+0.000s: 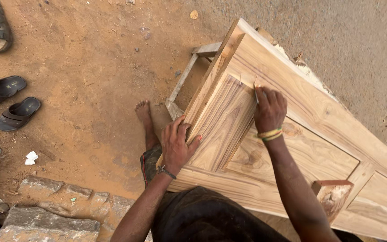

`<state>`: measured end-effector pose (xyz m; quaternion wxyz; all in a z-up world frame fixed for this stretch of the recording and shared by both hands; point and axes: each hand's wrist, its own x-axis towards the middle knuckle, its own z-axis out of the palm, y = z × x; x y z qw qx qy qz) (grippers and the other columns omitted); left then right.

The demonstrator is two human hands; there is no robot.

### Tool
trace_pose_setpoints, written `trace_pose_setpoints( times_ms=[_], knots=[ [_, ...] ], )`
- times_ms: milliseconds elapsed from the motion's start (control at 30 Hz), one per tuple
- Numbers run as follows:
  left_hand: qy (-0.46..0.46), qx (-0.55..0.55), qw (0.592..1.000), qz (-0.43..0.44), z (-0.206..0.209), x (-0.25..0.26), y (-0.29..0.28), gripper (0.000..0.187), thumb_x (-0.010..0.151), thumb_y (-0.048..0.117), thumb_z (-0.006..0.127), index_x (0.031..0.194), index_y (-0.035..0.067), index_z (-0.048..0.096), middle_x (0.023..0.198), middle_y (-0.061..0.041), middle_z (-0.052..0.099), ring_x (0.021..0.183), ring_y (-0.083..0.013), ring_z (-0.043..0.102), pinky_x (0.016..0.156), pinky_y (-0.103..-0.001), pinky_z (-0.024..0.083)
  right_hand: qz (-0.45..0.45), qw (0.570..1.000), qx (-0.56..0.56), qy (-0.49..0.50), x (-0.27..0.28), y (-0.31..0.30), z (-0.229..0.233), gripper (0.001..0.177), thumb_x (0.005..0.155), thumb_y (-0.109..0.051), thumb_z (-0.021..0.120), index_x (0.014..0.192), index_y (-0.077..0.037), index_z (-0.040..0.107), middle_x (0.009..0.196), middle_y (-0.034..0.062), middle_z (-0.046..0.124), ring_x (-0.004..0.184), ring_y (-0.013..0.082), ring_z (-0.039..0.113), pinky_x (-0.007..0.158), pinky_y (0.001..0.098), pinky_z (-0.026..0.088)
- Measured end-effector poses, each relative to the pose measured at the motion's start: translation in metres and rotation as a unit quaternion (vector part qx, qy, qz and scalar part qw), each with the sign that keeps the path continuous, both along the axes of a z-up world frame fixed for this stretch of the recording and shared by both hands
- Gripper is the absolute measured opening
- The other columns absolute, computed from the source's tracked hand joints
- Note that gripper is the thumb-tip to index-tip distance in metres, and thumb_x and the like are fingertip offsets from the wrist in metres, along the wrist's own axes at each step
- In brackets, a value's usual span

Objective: The person applies wood filler to a wooden door using a small piece of wood as a tool. They scoop filler from a board and rub it into the surface of the door, covering multiple panels and edges.

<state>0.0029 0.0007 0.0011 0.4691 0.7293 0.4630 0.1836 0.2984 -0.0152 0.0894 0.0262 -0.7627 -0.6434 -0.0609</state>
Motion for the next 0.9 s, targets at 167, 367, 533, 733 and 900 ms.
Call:
trace_pose_setpoints(
  times_ms=[167,367,533,733,900],
  knots=[
    [-0.005,0.03,1.0,0.003,0.0,0.006,0.003,0.05,0.088,0.044,0.076,0.116,0.005,0.063,0.14,-0.017,0.054,0.124,-0.037,0.052,0.103,-0.054,0.041,-0.059,0.997,-0.039,-0.01,0.039,-0.013,-0.014,0.021,0.103,-0.003,0.067,0.118,-0.014,0.076,0.117,0.0019,0.075,0.096,0.0183,0.066,0.078,0.0398,0.047],
    [0.015,0.023,1.0,0.0,-0.003,0.005,0.0,0.049,0.089,0.043,0.075,0.117,0.005,0.064,0.141,-0.016,0.055,0.122,-0.0362,0.053,0.102,-0.055,0.042,-0.004,0.996,0.014,-0.088,-0.023,-0.03,-0.024,0.03,0.096,-0.005,0.07,0.126,-0.009,0.072,0.125,0.0093,0.071,0.112,0.0258,0.066,0.086,0.0364,0.051],
    [0.019,0.027,0.999,-0.013,-0.008,0.007,0.001,0.05,0.089,0.046,0.075,0.116,0.006,0.064,0.14,-0.016,0.054,0.121,-0.0354,0.054,0.1,-0.054,0.042,0.002,0.994,-0.083,0.064,-0.016,-0.033,0.016,0.034,0.085,0.002,0.066,0.116,-0.008,0.075,0.114,0.007,0.075,0.102,0.0254,0.067,0.086,0.0396,0.054],
    [0.019,0.034,0.999,0.008,-0.004,0.004,-0.001,0.049,0.091,0.048,0.074,0.116,0.006,0.065,0.142,-0.014,0.056,0.124,-0.0345,0.054,0.103,-0.054,0.042,0.137,0.978,-0.079,0.135,0.051,0.028,0.015,0.032,0.1,0.009,0.056,0.115,-0.011,0.077,0.112,0.0057,0.076,0.1,0.0224,0.072,0.092,0.0357,0.056],
    [0.027,0.028,0.999,0.019,-0.001,0.004,0.0,0.049,0.088,0.047,0.075,0.112,0.006,0.066,0.139,-0.016,0.059,0.123,-0.0352,0.055,0.101,-0.054,0.041,0.245,0.961,-0.059,0.113,0.062,0.121,0.005,0.017,0.106,-0.003,0.067,0.117,-0.01,0.077,0.119,0.0054,0.076,0.108,0.0215,0.069,0.097,0.0385,0.053]
  ],
)
